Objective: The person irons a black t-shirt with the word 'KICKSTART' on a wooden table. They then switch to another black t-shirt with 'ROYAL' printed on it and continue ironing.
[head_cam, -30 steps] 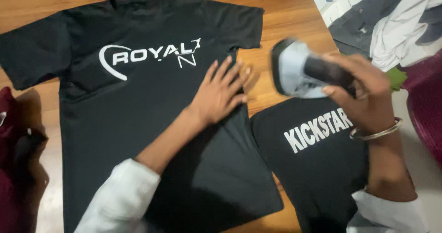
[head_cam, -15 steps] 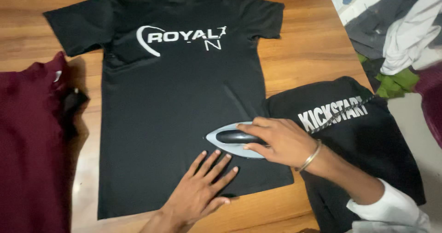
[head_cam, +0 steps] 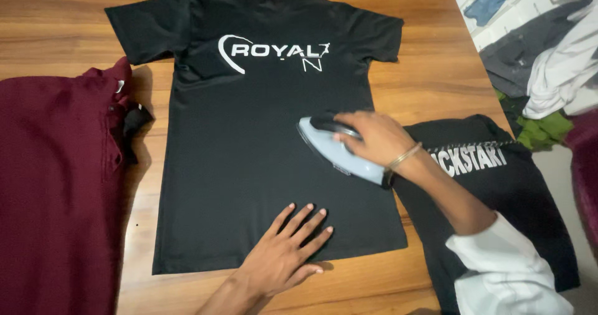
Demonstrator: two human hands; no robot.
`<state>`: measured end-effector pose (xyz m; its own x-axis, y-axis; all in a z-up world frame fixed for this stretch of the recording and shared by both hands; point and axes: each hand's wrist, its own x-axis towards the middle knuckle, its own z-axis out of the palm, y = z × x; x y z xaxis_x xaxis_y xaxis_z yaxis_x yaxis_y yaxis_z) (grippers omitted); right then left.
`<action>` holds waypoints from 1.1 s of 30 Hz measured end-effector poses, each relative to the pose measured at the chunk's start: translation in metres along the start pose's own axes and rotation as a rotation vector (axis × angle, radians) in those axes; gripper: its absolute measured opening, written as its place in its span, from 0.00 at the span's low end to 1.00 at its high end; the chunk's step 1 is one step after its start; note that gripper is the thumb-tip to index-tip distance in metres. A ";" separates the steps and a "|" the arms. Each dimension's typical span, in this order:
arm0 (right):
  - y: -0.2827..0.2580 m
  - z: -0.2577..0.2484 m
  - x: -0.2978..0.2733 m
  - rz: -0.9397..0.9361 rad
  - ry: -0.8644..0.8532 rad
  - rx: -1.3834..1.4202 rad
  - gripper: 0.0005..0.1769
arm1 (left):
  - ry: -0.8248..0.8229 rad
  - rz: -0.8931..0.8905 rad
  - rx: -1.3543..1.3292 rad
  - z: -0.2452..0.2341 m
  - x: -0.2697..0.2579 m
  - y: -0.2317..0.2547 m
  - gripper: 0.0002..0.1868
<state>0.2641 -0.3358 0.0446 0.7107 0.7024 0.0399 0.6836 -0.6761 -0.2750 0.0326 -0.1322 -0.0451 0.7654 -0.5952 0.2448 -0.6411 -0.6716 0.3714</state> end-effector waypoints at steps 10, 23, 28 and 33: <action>-0.069 -0.011 -0.074 -0.362 -0.412 0.197 0.27 | 0.268 -0.576 0.268 -0.032 -0.035 -0.026 0.36; -0.024 0.001 0.027 0.010 0.031 -0.040 0.25 | 0.244 -0.578 0.276 -0.029 -0.036 -0.025 0.36; -0.031 -0.005 0.038 -0.201 -0.149 0.071 0.27 | 0.293 -0.689 0.294 -0.030 -0.046 -0.031 0.35; -0.086 0.007 0.002 -0.466 -0.348 0.251 0.26 | 0.337 -0.859 0.345 -0.032 -0.059 -0.030 0.35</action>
<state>0.2056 -0.2747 0.0615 0.2231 0.9703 -0.0936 0.8185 -0.2386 -0.5225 0.0081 -0.0631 -0.0423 0.9206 0.2761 0.2761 0.2000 -0.9408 0.2737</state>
